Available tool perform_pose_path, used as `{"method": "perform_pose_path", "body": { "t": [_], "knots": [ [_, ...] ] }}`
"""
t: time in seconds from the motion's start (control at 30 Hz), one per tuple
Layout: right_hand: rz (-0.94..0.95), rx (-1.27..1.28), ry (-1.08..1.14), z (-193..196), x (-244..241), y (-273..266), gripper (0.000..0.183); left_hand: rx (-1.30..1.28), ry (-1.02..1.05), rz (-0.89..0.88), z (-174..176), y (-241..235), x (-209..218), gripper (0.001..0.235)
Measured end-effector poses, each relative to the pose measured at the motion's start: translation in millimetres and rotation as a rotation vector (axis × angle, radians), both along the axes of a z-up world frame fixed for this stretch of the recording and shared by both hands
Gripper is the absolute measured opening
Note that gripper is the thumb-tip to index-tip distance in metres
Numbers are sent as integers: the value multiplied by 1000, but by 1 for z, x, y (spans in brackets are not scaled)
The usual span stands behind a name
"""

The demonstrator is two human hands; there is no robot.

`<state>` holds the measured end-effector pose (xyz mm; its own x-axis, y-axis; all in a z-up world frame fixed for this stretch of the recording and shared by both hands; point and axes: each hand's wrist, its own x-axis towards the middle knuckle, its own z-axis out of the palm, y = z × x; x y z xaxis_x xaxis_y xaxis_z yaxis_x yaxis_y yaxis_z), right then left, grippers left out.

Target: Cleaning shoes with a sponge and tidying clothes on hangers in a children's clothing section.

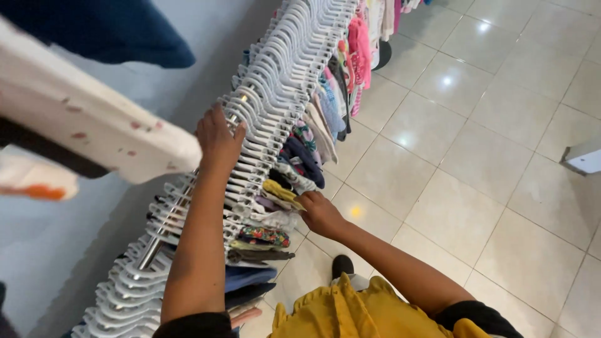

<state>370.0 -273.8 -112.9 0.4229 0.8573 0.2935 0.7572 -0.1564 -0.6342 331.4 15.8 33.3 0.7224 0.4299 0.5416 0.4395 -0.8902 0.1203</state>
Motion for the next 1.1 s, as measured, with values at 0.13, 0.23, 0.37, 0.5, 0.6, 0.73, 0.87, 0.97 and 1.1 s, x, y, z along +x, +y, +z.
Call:
{"method": "perform_pose_path", "body": {
  "t": [0.13,0.23,0.37,0.5,0.6,0.73,0.87,0.97,1.1],
  "knots": [
    [15,-101,41,-14,30,-24,46,-186,103,26,-12,-7,6,53],
    [32,-151,74,-17,61,-40,39,-54,69,81,-21,-8,-16,52],
    [-42,-149,191,-12,111,-31,34,49,73,17,-25,-1,-30,62],
    [-117,53,80,19,161,14,34,-89,125,46,13,-3,26,82],
    [-174,241,-132,47,194,60,39,-44,78,-22,8,2,89,81],
    [-220,167,-270,71,227,103,45,55,61,-181,-2,7,140,77],
    [-164,25,-262,73,232,113,60,19,128,-37,1,2,131,63],
    [-92,50,-181,65,221,106,60,-8,177,-46,4,-3,108,57],
    [-21,174,-157,53,243,97,56,6,169,-47,10,-3,107,64]
  ]
}}
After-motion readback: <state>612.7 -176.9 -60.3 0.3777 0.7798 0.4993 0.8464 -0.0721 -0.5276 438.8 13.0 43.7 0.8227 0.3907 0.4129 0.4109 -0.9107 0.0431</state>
